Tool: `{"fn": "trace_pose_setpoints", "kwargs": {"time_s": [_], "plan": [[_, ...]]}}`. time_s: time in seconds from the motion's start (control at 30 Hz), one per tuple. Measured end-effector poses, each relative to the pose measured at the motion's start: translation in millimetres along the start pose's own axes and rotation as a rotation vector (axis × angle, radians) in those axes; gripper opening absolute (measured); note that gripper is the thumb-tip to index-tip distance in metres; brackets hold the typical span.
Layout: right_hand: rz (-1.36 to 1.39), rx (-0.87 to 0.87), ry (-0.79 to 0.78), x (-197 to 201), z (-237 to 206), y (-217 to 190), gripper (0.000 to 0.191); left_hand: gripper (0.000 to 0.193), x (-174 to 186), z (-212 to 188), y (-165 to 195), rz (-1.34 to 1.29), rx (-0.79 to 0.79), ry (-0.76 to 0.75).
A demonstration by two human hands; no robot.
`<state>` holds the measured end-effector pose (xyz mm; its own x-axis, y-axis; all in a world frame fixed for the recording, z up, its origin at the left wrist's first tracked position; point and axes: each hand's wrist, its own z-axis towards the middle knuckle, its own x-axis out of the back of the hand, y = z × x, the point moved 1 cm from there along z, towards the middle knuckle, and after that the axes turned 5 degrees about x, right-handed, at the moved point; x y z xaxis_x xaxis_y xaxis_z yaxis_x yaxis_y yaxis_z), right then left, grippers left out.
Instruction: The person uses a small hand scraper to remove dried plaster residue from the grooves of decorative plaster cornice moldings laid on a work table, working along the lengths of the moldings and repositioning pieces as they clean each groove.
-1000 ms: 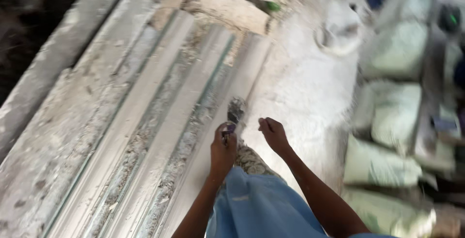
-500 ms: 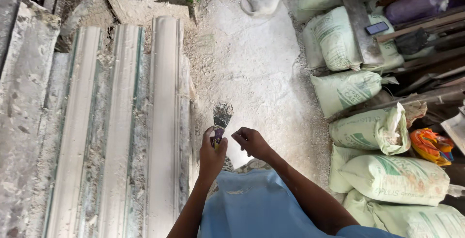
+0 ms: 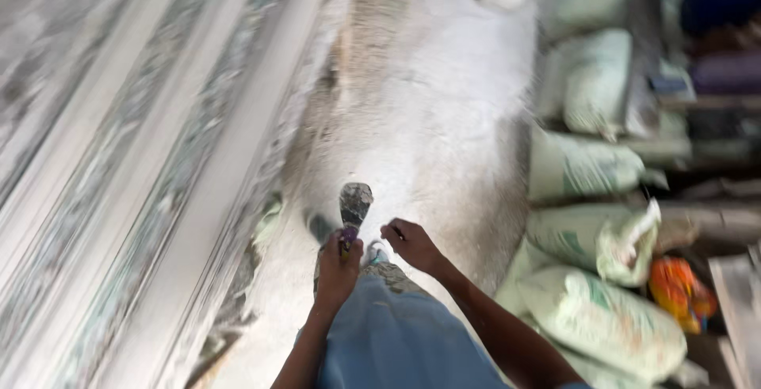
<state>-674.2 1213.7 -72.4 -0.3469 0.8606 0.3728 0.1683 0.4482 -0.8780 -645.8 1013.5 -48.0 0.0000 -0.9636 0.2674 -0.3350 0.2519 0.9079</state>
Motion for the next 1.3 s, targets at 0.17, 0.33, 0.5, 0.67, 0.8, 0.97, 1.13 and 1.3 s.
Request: {"fn": "trace_pose_setpoints", "kwargs": {"time_s": [0.17,0.33,0.5,0.67,0.8,0.97,1.13,1.3], "plan": [[-0.012,0.170,-0.289,-64.6,-37.3,-23.3,0.024,0.032,49.0,-84.5,-59.6,-0.249,0.065,0.241],[-0.091,0.197,-0.579,-170.9,-65.5,-38.0,0.025,0.041,113.7,-198.7,-118.2,-0.455,0.061,0.466],[-0.275,0.329,-0.895,-343.8,-142.3,-60.0,0.038,0.031,190.0,-368.1,-194.1,-0.613,0.237,0.724],[-0.135,0.215,-1.310,-510.6,-281.4,-113.1,0.055,0.032,258.7,-512.7,-244.9,-0.543,0.323,1.117],[-0.133,0.385,-1.579,-578.7,-367.4,-157.2,0.076,0.030,304.5,-589.4,-272.1,-0.559,0.382,1.236],[-0.467,0.502,-1.694,-653.9,-404.2,-187.7,0.087,0.027,347.5,-638.8,-309.3,-0.632,0.447,1.288],[-0.435,0.895,-1.483,-747.4,-399.4,-214.8,0.061,0.031,420.1,-663.3,-346.4,-0.315,0.354,1.322],[-0.673,0.856,-1.400,-871.3,-376.9,-299.4,0.059,0.044,544.1,-692.7,-378.7,-0.241,0.394,1.339]]}}
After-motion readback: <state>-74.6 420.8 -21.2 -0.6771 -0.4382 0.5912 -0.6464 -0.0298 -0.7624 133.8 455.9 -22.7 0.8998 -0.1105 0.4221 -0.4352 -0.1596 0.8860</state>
